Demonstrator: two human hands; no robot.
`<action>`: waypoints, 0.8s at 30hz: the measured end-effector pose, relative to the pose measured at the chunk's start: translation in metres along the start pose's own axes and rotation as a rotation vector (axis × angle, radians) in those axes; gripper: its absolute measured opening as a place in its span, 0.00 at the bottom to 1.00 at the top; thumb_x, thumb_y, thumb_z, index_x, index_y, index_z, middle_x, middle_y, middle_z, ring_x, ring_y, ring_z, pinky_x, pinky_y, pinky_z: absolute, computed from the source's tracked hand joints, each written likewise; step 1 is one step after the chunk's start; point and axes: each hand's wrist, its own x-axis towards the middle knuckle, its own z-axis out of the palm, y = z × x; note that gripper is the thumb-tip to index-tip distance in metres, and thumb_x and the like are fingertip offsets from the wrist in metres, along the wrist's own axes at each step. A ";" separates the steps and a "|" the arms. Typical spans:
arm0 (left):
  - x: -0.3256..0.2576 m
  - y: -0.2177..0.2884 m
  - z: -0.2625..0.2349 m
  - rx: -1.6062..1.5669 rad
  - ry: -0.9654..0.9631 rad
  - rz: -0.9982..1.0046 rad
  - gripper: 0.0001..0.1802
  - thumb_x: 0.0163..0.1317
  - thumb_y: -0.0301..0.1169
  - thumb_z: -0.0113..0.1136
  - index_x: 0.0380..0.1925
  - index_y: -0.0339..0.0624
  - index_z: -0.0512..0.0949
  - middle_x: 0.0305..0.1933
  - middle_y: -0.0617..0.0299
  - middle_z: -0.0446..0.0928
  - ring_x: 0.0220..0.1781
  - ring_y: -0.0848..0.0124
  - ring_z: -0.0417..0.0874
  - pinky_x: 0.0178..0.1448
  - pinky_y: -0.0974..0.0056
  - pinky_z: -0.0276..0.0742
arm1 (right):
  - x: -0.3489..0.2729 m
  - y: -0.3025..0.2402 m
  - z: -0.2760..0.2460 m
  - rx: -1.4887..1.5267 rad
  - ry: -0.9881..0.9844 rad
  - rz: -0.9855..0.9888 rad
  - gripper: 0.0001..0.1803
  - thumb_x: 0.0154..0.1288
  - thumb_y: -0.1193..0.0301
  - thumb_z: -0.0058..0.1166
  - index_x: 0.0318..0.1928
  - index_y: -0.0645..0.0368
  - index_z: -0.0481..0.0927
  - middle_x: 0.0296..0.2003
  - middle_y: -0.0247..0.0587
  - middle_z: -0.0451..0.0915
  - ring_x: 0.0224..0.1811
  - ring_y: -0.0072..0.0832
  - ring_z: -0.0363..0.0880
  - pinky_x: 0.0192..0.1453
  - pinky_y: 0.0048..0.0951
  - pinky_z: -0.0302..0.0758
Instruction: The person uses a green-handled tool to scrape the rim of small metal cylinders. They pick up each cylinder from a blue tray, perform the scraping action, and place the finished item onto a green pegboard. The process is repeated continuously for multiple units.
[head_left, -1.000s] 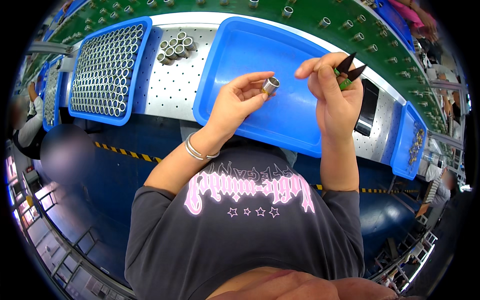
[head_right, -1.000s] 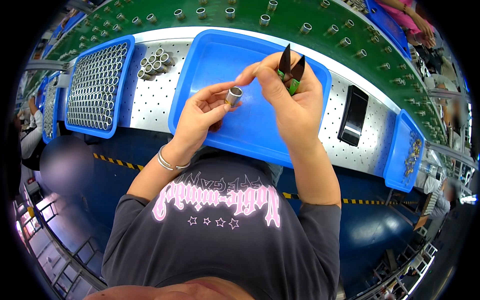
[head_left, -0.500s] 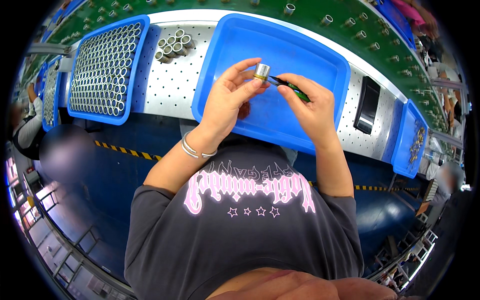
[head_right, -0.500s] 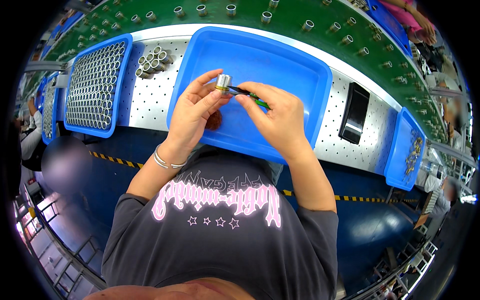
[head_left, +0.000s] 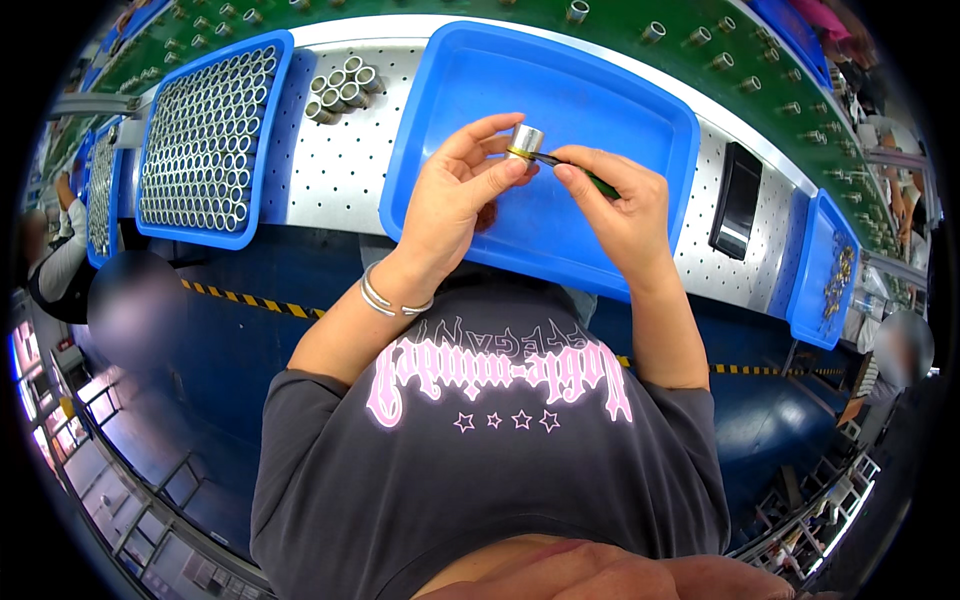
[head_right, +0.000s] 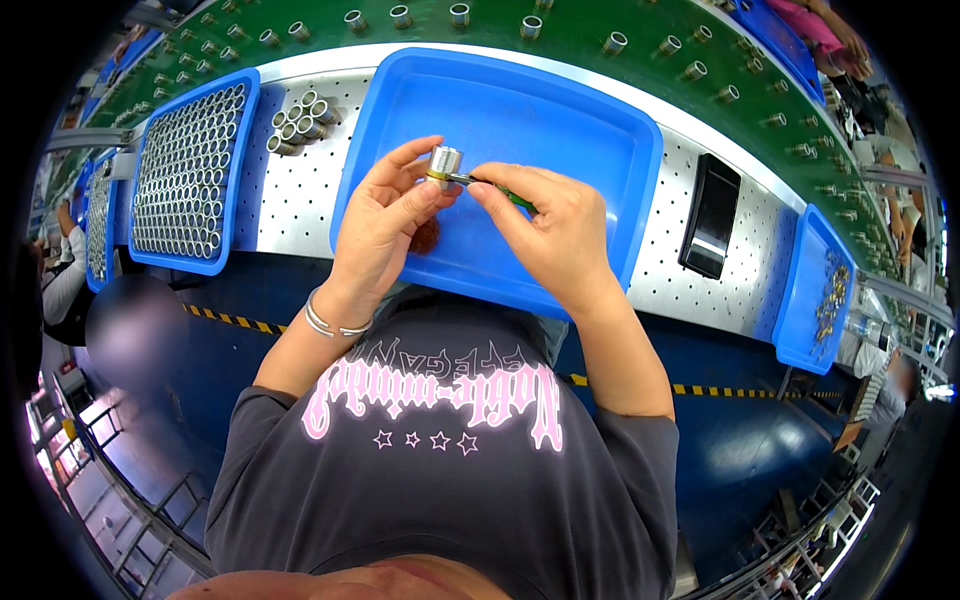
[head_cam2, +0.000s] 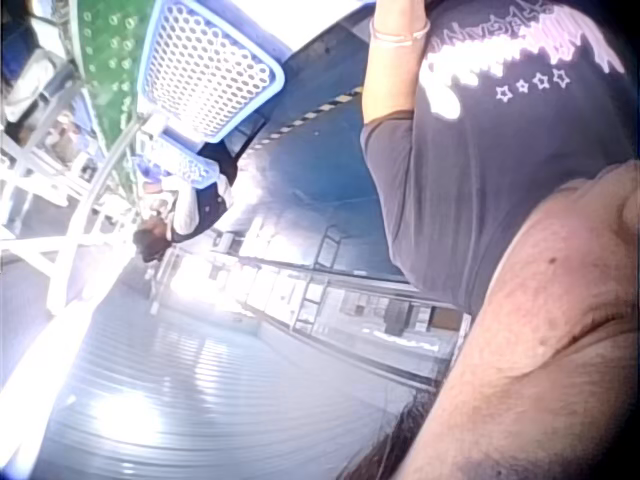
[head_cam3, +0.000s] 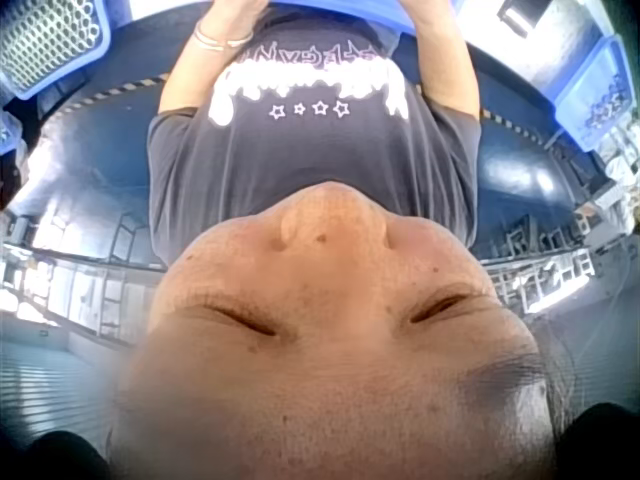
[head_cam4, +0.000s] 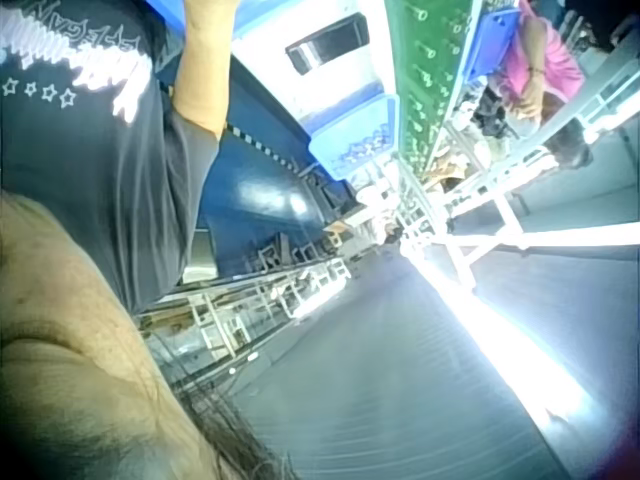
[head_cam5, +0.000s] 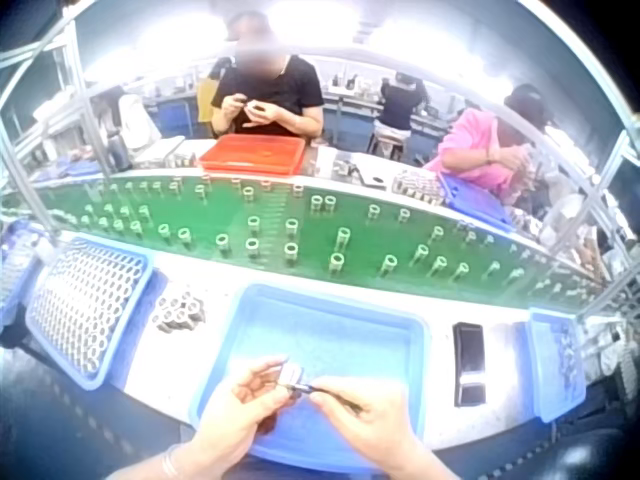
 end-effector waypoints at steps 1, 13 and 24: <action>0.000 0.000 0.000 0.005 0.003 -0.004 0.24 0.59 0.27 0.59 0.56 0.38 0.67 0.47 0.57 0.75 0.47 0.71 0.78 0.53 0.69 0.73 | 0.000 0.000 0.000 0.004 -0.001 0.004 0.07 0.56 0.70 0.58 0.34 0.59 0.83 0.30 0.42 0.83 0.29 0.32 0.82 0.32 0.24 0.74; -0.002 0.001 0.000 0.015 0.015 -0.030 0.25 0.59 0.27 0.59 0.56 0.37 0.67 0.47 0.56 0.75 0.47 0.71 0.78 0.53 0.69 0.73 | -0.002 0.000 0.001 0.031 -0.015 0.057 0.07 0.57 0.69 0.59 0.34 0.59 0.82 0.28 0.41 0.82 0.27 0.28 0.80 0.30 0.22 0.72; 0.000 -0.004 -0.004 -0.015 0.004 -0.033 0.25 0.60 0.29 0.58 0.58 0.39 0.66 0.46 0.56 0.76 0.43 0.72 0.80 0.43 0.76 0.73 | 0.000 0.006 0.013 0.031 -0.019 -0.021 0.09 0.49 0.77 0.60 0.35 0.61 0.79 0.28 0.40 0.79 0.29 0.32 0.79 0.33 0.25 0.73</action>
